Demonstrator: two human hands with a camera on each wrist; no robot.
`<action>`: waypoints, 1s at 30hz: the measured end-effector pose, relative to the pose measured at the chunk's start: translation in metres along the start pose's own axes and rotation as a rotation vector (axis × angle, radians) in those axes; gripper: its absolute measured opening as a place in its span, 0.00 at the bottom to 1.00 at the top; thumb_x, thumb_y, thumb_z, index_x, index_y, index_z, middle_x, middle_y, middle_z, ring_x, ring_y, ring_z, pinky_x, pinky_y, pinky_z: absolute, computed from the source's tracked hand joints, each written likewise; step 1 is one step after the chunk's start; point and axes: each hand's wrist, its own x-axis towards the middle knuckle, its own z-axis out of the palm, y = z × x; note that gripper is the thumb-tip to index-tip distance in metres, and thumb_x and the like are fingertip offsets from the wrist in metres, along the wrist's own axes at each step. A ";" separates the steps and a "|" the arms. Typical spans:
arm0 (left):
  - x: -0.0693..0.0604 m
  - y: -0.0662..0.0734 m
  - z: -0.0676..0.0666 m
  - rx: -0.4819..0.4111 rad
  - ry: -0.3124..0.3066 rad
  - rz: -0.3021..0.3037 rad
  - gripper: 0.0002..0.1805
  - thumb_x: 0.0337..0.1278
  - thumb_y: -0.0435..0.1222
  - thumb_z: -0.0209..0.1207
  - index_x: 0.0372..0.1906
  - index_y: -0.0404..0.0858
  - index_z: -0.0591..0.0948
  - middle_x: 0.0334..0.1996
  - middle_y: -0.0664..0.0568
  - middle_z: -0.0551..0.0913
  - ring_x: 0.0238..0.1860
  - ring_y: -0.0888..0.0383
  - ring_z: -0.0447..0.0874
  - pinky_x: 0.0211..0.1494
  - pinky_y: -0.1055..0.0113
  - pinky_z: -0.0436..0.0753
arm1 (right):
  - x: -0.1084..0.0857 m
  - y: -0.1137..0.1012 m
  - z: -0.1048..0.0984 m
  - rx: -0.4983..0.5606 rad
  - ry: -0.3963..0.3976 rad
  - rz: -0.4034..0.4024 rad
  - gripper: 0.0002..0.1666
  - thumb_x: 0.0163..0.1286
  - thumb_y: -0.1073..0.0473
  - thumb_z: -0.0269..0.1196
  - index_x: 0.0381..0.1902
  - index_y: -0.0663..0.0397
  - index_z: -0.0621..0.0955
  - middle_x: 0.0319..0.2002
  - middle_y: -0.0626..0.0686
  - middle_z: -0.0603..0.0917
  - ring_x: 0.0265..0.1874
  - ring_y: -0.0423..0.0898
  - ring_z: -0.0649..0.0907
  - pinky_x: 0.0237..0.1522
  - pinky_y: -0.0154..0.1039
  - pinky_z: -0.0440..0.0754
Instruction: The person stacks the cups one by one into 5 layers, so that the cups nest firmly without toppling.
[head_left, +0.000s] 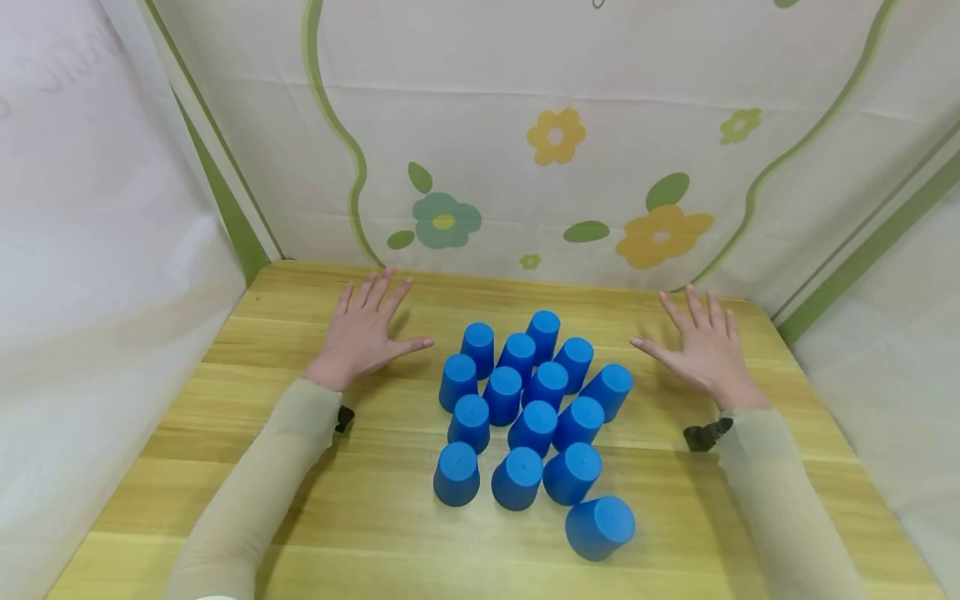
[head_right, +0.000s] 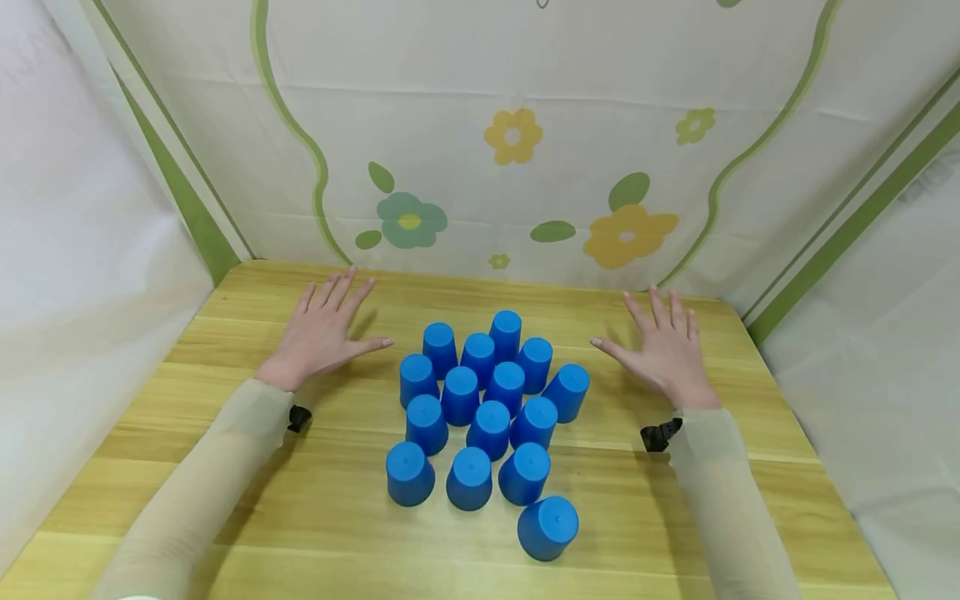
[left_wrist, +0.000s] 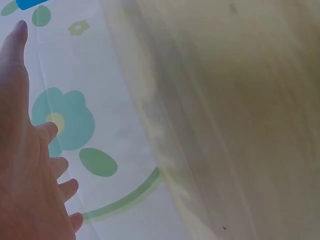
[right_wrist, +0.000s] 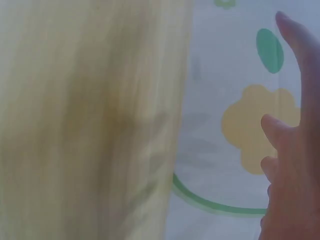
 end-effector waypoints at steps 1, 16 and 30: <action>0.000 0.000 0.000 0.000 0.005 0.002 0.61 0.53 0.80 0.44 0.83 0.48 0.46 0.82 0.46 0.35 0.80 0.41 0.36 0.77 0.40 0.35 | 0.000 -0.001 -0.001 0.005 0.003 -0.004 0.58 0.68 0.22 0.53 0.84 0.41 0.48 0.81 0.57 0.33 0.77 0.61 0.28 0.70 0.65 0.23; 0.006 0.012 -0.014 -0.067 0.110 0.027 0.61 0.53 0.79 0.48 0.82 0.43 0.52 0.82 0.43 0.44 0.79 0.41 0.44 0.78 0.41 0.44 | 0.008 -0.023 -0.026 0.112 0.093 -0.045 0.59 0.66 0.27 0.62 0.83 0.47 0.54 0.82 0.59 0.39 0.78 0.64 0.37 0.70 0.73 0.37; 0.013 0.029 -0.017 -0.568 0.136 -0.099 0.57 0.52 0.74 0.59 0.81 0.48 0.58 0.78 0.48 0.58 0.77 0.43 0.54 0.73 0.35 0.57 | 0.015 -0.052 -0.043 0.501 0.046 -0.052 0.48 0.72 0.37 0.64 0.81 0.42 0.58 0.81 0.47 0.45 0.79 0.55 0.47 0.70 0.73 0.49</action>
